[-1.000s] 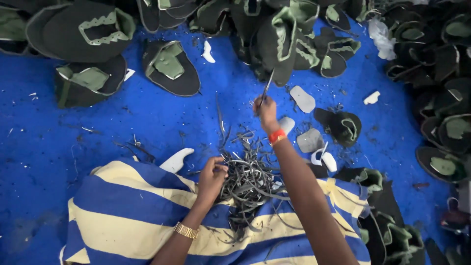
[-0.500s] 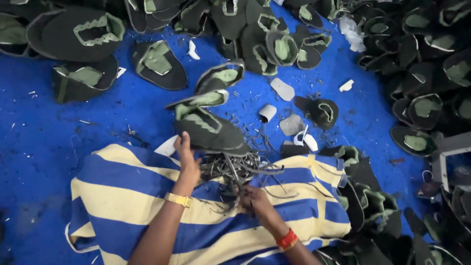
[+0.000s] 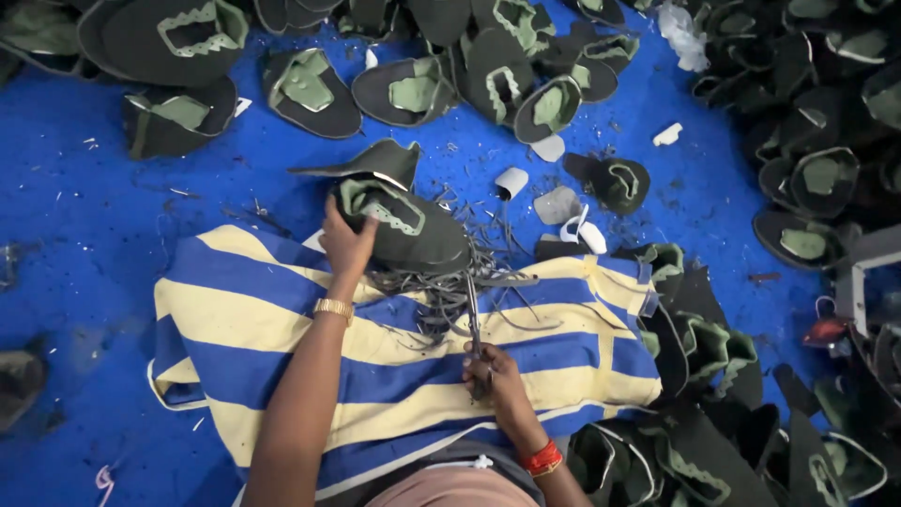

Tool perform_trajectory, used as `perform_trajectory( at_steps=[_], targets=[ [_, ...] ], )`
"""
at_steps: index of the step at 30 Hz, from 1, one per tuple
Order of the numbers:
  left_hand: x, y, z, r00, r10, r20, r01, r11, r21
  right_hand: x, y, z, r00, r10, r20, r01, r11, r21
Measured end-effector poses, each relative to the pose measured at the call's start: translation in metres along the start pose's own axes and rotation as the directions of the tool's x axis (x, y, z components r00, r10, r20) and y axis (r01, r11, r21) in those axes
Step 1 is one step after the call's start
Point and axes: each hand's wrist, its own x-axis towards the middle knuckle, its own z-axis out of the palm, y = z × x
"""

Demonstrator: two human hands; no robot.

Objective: The person sits on a blue floor and uses scissors to trim excess material from the edges of several black shoes with green insoles. They handle the shoes one by one, cutting away loose threads and fabric scraps while working on a striped cloth.

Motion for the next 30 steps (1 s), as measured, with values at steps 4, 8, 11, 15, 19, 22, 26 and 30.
perform_trajectory(
  at_steps=[4, 8, 11, 15, 19, 22, 26, 30],
  targets=[
    [0.007, -0.015, 0.016, 0.992, 0.121, 0.029, -0.123, 0.99, 0.074, -0.009, -0.002, 0.002, 1.0, -0.009, 0.004, 0.009, 0.998, 0.06],
    [0.013, -0.041, 0.027, 0.99, 0.13, 0.05, -0.135, 0.985, 0.106, -0.012, -0.008, 0.009, 1.0, 0.021, 0.004, -0.021, 0.999, 0.037],
    [0.023, -0.06, 0.032, 0.995, 0.102, 0.011, -0.103, 0.987, 0.125, -0.009, -0.005, 0.008, 1.0, 0.007, 0.021, -0.009, 0.997, 0.076],
    [0.02, -0.054, 0.02, 0.989, 0.109, -0.104, -0.105, 0.994, 0.039, -0.005, 0.002, 0.003, 1.0, -0.025, 0.006, 0.024, 0.988, 0.149],
    [0.007, -0.009, -0.011, 0.985, 0.13, -0.11, -0.136, 0.989, -0.049, -0.002, 0.0, 0.0, 0.997, -0.057, -0.05, 0.066, 0.98, 0.189],
    [0.001, -0.009, -0.012, 0.999, 0.021, -0.037, -0.023, 0.999, -0.047, -0.005, -0.001, 0.002, 0.995, -0.079, -0.067, 0.092, 0.969, 0.228],
    [0.002, -0.011, -0.012, 1.0, -0.017, 0.002, 0.017, 0.999, -0.05, -0.01, -0.008, 0.005, 0.993, -0.08, -0.086, 0.097, 0.971, 0.218],
    [0.007, -0.01, -0.021, 0.997, -0.033, -0.073, 0.01, 0.957, -0.29, -0.024, -0.028, 0.014, 0.985, -0.146, -0.091, 0.162, 0.966, 0.203]
  ],
)
